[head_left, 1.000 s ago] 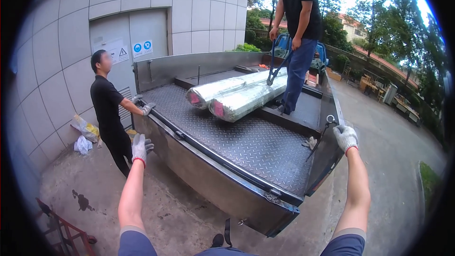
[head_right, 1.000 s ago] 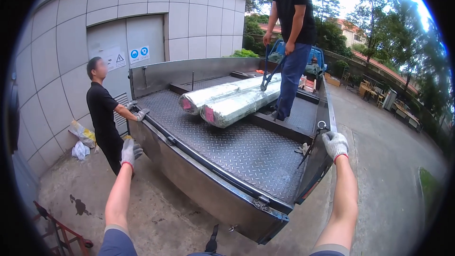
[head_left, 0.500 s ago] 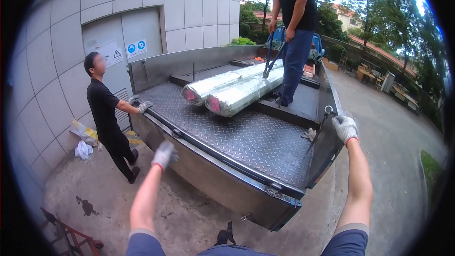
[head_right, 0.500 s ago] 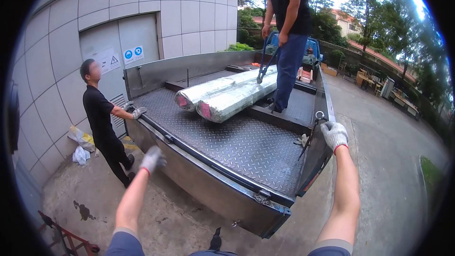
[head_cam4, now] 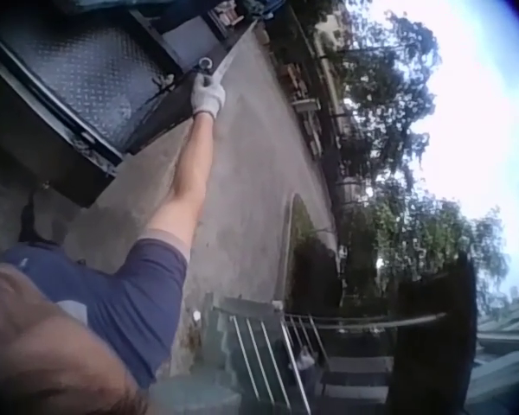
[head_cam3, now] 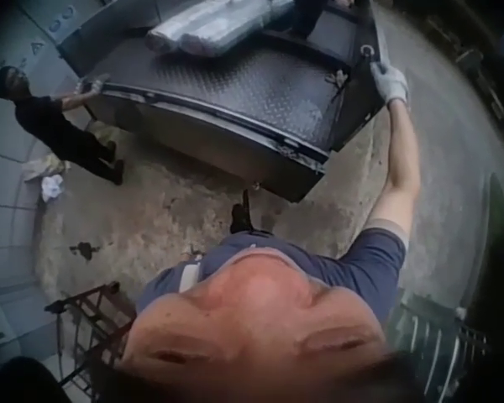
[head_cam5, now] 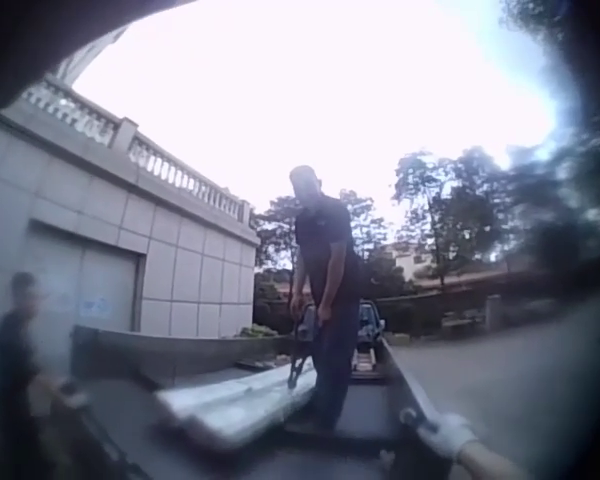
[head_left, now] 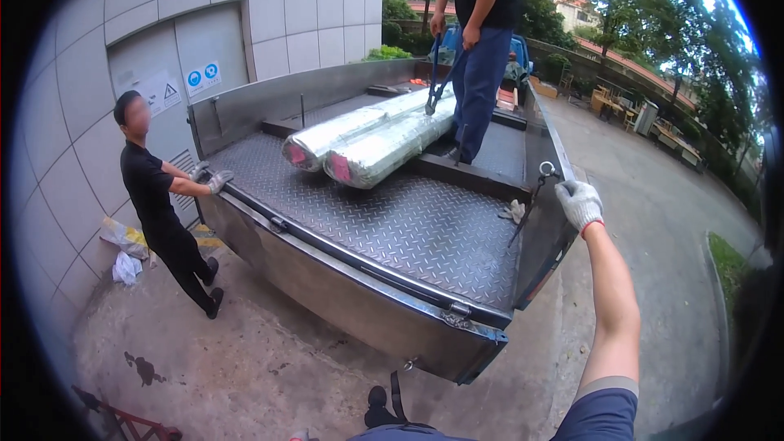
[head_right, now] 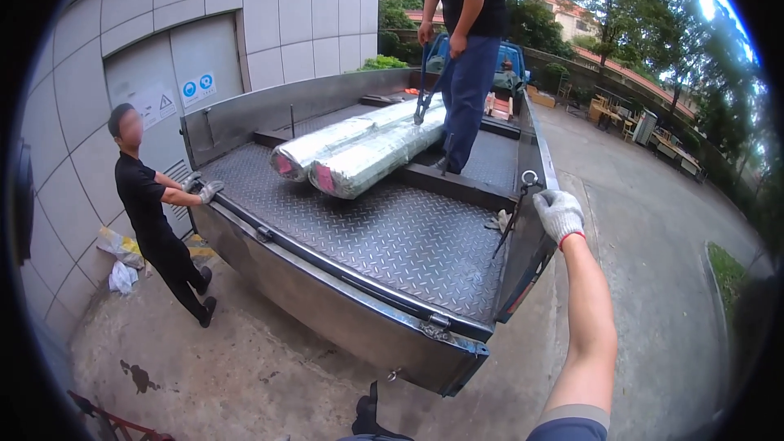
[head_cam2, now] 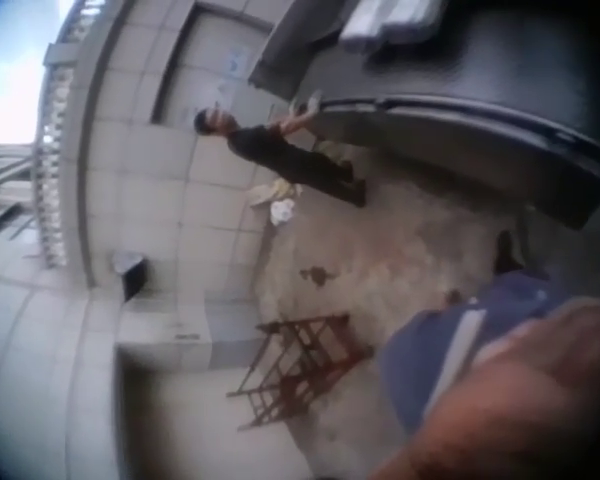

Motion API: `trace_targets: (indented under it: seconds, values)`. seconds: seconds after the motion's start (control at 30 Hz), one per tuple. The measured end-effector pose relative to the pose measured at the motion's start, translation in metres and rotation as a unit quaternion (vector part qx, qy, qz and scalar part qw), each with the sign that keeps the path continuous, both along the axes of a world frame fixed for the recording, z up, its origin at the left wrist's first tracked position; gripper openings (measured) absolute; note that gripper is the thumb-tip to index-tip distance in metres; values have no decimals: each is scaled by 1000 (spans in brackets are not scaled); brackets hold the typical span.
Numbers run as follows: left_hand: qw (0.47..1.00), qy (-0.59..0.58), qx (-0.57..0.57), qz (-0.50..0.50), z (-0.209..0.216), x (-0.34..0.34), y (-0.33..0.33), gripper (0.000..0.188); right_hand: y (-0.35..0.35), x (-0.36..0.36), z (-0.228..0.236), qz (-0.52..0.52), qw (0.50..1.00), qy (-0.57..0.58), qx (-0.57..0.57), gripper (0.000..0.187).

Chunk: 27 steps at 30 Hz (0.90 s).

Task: Moving a heavy metal trolley out of a building and loading large rolled materials into the bed of a truck.

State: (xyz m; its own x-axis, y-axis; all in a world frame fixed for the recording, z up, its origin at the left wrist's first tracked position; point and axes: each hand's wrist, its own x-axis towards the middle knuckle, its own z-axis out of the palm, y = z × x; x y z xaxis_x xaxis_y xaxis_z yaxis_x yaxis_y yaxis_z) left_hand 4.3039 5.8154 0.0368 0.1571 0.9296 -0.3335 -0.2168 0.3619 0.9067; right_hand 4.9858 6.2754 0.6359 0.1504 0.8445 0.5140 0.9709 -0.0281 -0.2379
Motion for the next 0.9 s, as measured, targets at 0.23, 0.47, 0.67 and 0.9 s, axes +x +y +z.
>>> trace_targets:
  seconds: [0.23, 0.47, 0.67, 0.9]
  values:
    - [923, -102, -352, 114, -23, -9, 22, 51, 9, -5, 3, -6, 1000, 15, 3, 36]
    - [925, -61, -307, 215, 26, 37, 142, 72, -12, 3, 1, -21, 999, 18, 22, 36]
    - [937, -86, -286, 184, 55, 31, 146, 73, -10, -9, -4, -17, 1000, 11, 16, 37]
    - [879, -195, -364, 238, 7, -17, 105, 53, -1, -10, -4, -18, 999, 5, 30, 33]
